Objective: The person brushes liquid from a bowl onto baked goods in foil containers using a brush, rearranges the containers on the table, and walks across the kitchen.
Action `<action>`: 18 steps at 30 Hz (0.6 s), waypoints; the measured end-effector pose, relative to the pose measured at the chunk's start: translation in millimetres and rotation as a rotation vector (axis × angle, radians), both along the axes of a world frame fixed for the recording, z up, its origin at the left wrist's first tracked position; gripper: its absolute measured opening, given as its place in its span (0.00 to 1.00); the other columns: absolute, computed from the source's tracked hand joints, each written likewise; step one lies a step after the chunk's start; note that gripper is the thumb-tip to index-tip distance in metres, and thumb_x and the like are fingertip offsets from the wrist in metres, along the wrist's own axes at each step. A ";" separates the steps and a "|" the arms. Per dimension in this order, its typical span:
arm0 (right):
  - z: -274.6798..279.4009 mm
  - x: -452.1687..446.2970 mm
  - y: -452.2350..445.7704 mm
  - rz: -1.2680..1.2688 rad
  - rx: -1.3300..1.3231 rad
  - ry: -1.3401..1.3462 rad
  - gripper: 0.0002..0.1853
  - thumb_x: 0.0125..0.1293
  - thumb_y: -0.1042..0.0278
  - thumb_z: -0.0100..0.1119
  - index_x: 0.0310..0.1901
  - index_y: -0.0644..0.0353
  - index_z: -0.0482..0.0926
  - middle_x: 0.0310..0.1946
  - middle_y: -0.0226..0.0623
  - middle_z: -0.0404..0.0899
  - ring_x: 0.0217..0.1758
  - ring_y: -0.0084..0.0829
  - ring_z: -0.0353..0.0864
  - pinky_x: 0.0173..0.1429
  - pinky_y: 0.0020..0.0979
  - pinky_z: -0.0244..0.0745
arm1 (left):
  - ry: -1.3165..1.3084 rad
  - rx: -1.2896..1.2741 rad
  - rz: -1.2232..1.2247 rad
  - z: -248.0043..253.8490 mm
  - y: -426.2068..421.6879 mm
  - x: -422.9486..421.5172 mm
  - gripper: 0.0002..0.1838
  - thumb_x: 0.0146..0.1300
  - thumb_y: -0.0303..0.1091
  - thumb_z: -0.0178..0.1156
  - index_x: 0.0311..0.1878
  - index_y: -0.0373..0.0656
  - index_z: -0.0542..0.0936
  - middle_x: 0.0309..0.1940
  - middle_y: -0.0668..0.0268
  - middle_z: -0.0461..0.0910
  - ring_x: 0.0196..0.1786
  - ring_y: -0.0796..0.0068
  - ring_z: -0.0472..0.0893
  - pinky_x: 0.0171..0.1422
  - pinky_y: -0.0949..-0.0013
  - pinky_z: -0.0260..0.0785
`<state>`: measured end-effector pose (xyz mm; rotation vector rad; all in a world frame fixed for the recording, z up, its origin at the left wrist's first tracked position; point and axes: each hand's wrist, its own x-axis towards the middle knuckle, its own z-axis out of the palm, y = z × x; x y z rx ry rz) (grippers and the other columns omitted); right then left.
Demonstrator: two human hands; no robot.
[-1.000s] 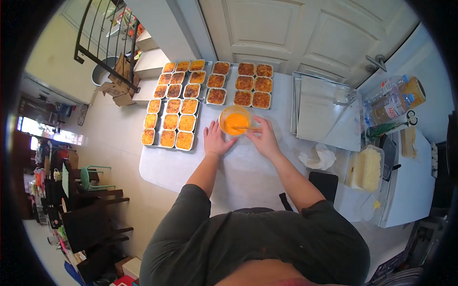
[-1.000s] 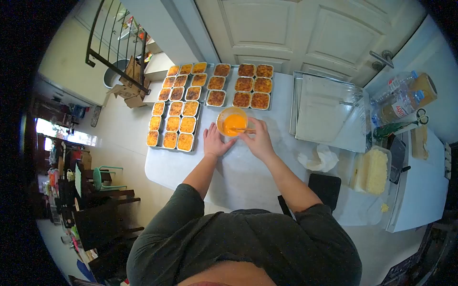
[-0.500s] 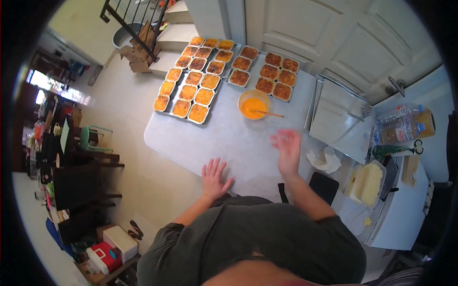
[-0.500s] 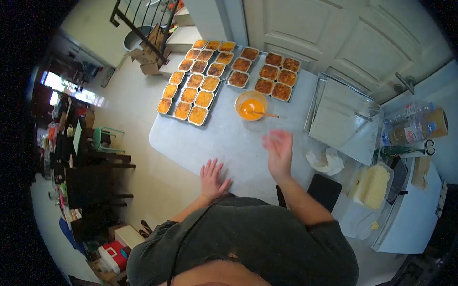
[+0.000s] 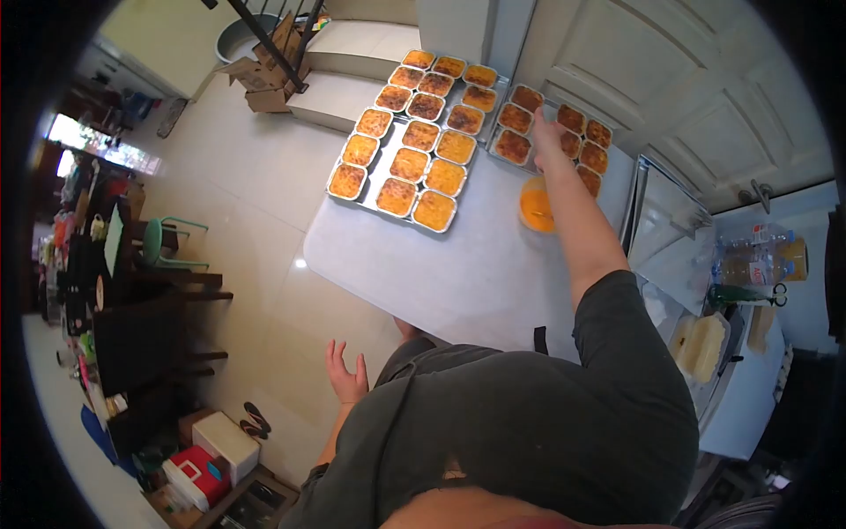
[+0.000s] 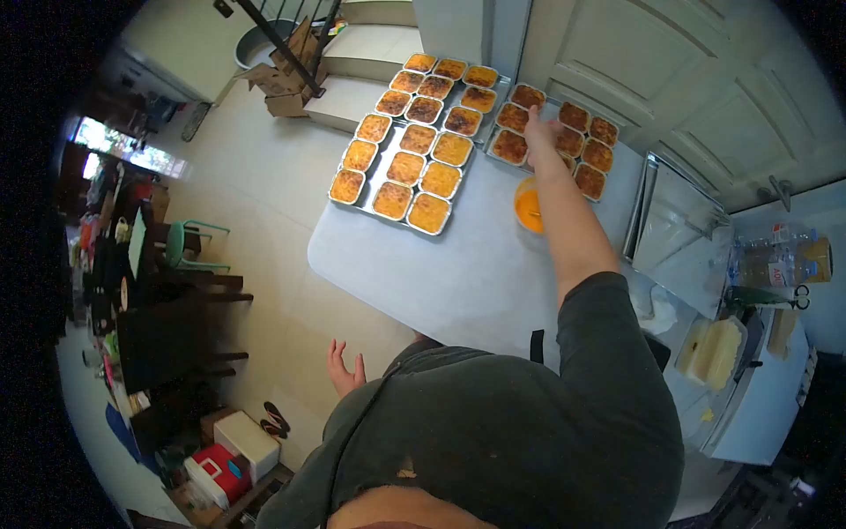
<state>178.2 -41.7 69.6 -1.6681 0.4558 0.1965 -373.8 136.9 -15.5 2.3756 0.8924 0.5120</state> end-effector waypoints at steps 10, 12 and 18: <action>-16.8 27.8 2.5 -0.051 -0.450 -0.192 0.33 0.62 0.47 0.57 0.61 0.61 0.60 0.61 0.57 0.65 0.62 0.53 0.67 0.63 0.42 0.64 | -0.181 0.023 -0.153 21.7 192.9 115.8 0.19 0.59 0.30 0.60 0.53 0.35 0.73 0.59 0.47 0.69 0.61 0.50 0.70 0.66 0.57 0.60; -7.8 19.7 -11.0 -0.072 -0.776 -0.378 0.21 0.62 0.53 0.57 0.50 0.60 0.73 0.50 0.52 0.75 0.53 0.50 0.75 0.56 0.41 0.69 | -0.226 0.012 -0.183 24.4 205.0 134.4 0.19 0.59 0.30 0.60 0.53 0.34 0.73 0.59 0.47 0.69 0.61 0.51 0.70 0.65 0.57 0.61; 32.8 -20.2 -13.2 0.156 -0.954 -0.372 0.10 0.59 0.63 0.57 0.39 0.58 0.80 0.35 0.40 0.82 0.42 0.41 0.80 0.47 0.39 0.73 | -0.247 -0.180 -0.186 5.5 213.5 160.8 0.17 0.61 0.30 0.58 0.52 0.35 0.74 0.56 0.51 0.71 0.58 0.55 0.72 0.62 0.58 0.63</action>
